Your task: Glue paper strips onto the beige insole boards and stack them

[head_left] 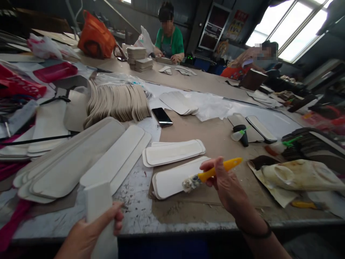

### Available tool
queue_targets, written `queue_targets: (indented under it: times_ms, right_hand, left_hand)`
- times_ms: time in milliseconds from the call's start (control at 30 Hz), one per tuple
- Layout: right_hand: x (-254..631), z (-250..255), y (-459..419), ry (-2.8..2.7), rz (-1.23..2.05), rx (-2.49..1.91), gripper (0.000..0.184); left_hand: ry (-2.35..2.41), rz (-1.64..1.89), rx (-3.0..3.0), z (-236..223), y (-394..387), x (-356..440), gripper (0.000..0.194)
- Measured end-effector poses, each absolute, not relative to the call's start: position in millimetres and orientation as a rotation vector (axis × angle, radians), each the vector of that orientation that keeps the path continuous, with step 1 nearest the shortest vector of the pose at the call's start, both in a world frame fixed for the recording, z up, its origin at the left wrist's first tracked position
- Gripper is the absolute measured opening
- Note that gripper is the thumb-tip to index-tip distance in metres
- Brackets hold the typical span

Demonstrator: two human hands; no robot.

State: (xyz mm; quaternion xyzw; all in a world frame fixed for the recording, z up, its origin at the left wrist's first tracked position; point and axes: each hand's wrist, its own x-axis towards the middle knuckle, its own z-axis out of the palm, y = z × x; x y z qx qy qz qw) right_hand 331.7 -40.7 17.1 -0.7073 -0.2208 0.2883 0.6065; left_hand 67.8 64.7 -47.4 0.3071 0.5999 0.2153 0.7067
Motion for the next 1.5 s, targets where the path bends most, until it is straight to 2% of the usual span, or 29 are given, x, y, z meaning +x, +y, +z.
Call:
queue_targets:
  times_ms: [133,233,433,733,1167,1367,1500]
  right_hand:
    - [328.5,7.3,-39.8,-0.354,0.774,-1.504,0.058]
    - [325.6,1.1,-35.2,-0.259,0.839,-1.421,0.055]
    - [323.0,-11.3,-27.3,-0.154,0.928,-1.356,0.047]
    - [318.5,-22.0,-22.3,-0.468,0.892,-1.633,0.039]
    - [376.4,-19.7,-66.8,-0.755,0.081,-2.140,0.032]
    - [379.2,-7.4,-85.3,-0.918,-0.221,-2.163,0.025]
    - [377.0,-2.5,-96.9,-0.973,-0.309,-2.110,0.018]
  left_hand:
    - [1.200,0.422,0.874,-31.9,53.0,116.6,0.047]
    - [1.146,0.353,1.059,-29.0,59.8,143.5,0.037]
    - [1.179,0.249,1.095,-40.1,72.5,158.2,0.031]
    - [1.183,0.145,1.072,-40.9,79.8,163.4,0.027]
    - [1.086,0.100,1.122,-45.1,81.8,150.6,0.033]
    - [1.042,0.024,1.234,-45.5,85.6,141.8,0.038]
    - [1.088,0.000,1.218,-41.0,86.4,137.3,0.038]
